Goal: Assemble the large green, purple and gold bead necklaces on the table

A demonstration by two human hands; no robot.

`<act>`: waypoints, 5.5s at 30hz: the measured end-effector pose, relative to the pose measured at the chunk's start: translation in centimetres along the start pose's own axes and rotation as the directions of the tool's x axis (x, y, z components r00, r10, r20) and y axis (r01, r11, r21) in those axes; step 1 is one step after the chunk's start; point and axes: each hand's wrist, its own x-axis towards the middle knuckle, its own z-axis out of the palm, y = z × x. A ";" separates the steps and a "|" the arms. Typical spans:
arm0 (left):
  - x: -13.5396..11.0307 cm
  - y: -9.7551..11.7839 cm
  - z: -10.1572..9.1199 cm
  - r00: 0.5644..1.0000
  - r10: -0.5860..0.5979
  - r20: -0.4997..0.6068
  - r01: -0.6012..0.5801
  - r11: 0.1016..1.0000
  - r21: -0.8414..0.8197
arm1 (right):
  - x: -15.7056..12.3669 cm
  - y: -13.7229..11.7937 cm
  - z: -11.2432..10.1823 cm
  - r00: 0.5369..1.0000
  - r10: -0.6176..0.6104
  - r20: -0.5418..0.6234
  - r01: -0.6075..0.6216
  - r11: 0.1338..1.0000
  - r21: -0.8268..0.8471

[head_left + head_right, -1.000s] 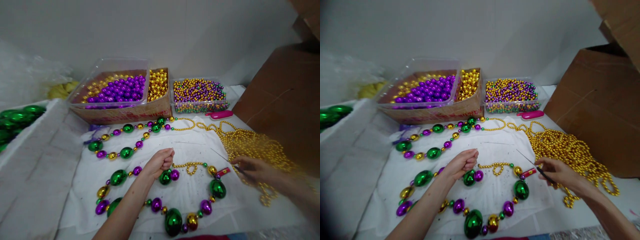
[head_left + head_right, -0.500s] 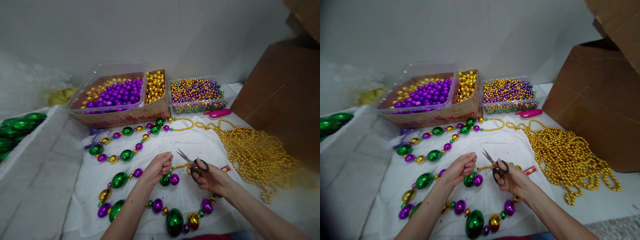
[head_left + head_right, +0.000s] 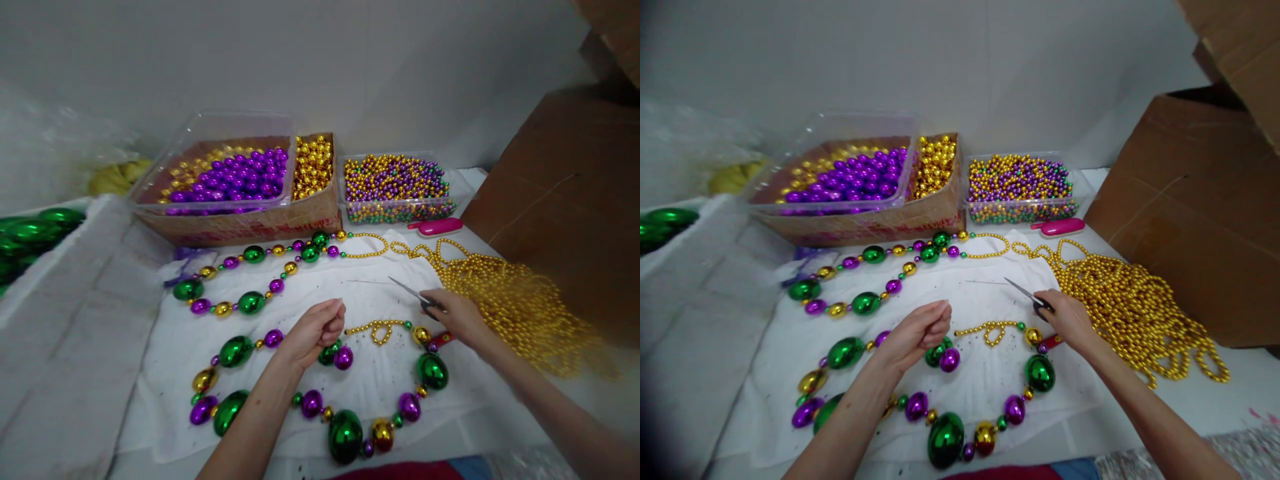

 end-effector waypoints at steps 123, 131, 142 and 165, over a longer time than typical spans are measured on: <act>-3.5 -4.5 5.4 0.880 0.441 0.176 -0.458 0.687 0.564 | -6.5 -11.1 3.7 0.894 -0.013 0.447 -0.424 -0.344 0.838; -2.6 -5.2 5.2 0.946 0.319 -0.053 -0.256 0.839 0.479 | -7.1 -11.5 3.6 0.962 0.195 0.191 -0.222 0.157 0.962; -1.8 -6.0 4.8 0.983 0.080 -0.168 -0.055 0.988 0.147 | -8.5 -10.5 5.2 0.841 -0.359 -0.405 0.440 0.889 0.126; -2.4 -5.8 3.9 0.988 0.073 0.136 -0.098 0.978 0.187 | -6.8 -8.6 3.4 0.789 -0.292 0.540 -0.585 -0.092 0.805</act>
